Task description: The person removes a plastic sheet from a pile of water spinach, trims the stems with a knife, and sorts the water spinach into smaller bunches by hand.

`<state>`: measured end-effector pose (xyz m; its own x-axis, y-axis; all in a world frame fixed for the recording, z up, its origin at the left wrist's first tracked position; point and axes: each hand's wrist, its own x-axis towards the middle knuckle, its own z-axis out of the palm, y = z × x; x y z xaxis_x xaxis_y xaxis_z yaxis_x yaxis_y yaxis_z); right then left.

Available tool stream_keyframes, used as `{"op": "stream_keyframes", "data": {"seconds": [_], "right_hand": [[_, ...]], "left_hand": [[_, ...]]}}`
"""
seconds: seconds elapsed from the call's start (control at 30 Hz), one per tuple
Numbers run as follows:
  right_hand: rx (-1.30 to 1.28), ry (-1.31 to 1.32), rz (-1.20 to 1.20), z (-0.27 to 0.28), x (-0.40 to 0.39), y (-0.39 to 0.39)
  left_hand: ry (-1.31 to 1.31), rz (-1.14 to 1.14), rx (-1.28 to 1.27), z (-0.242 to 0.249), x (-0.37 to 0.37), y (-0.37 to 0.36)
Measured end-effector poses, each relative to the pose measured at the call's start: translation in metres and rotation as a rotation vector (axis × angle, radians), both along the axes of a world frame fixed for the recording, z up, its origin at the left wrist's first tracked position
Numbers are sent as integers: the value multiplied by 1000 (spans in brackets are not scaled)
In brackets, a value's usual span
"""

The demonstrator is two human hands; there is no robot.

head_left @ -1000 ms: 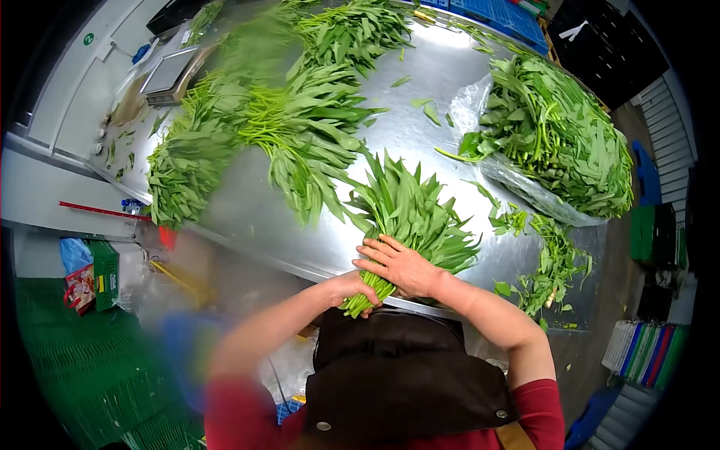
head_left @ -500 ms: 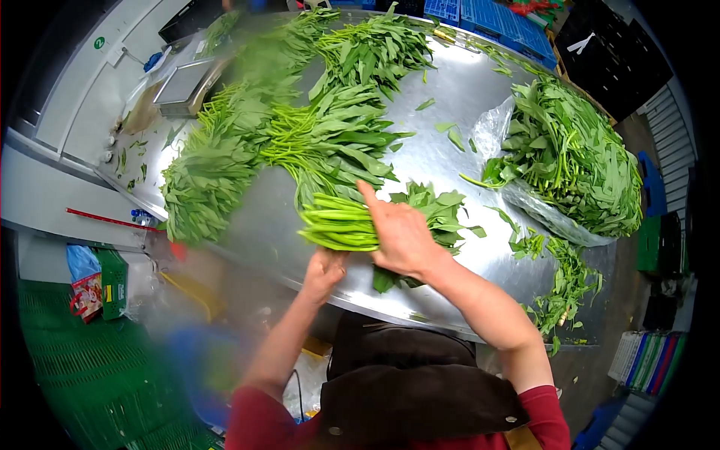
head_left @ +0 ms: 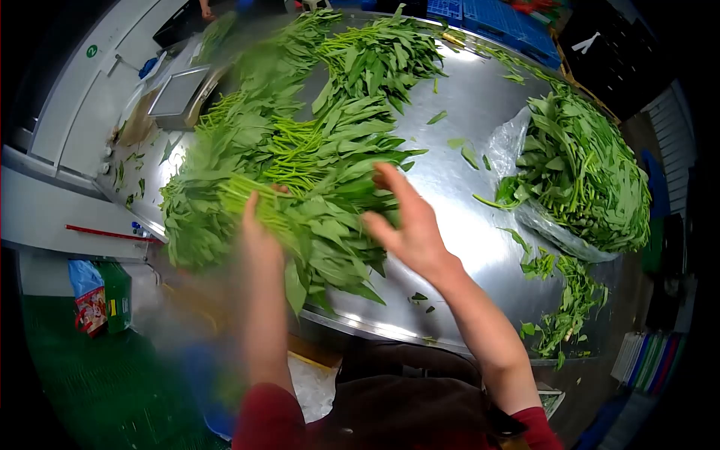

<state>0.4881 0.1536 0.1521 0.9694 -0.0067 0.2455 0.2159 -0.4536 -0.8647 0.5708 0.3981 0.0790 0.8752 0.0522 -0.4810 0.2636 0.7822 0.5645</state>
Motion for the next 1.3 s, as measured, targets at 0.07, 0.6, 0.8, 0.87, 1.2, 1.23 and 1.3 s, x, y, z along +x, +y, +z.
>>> {"op": "stream_keyframes", "data": {"seconds": [0.07, 0.6, 0.8, 0.87, 1.2, 1.23, 1.3], "right_hand": [[173, 136, -49, -44, 2, -23], [-151, 232, -28, -154, -116, -42], [-506, 31, 355, -173, -161, -37], [-605, 20, 485, -183, -168, -47], [-734, 170, -619, -142, -287, -263], [-647, 134, -758, -139, -300, -265], [-376, 226, -933, -142, -319, -261]], "left_hand": [[112, 33, 201, -27, 13, 0], [270, -55, 126, -164, 98, 1], [282, 51, 292, -175, 149, -24], [274, 82, 359, -177, 153, -18], [339, -26, 428, -63, 60, -18], [464, 40, 525, -61, 54, -17], [141, 129, 792, -96, 43, 10]]}}
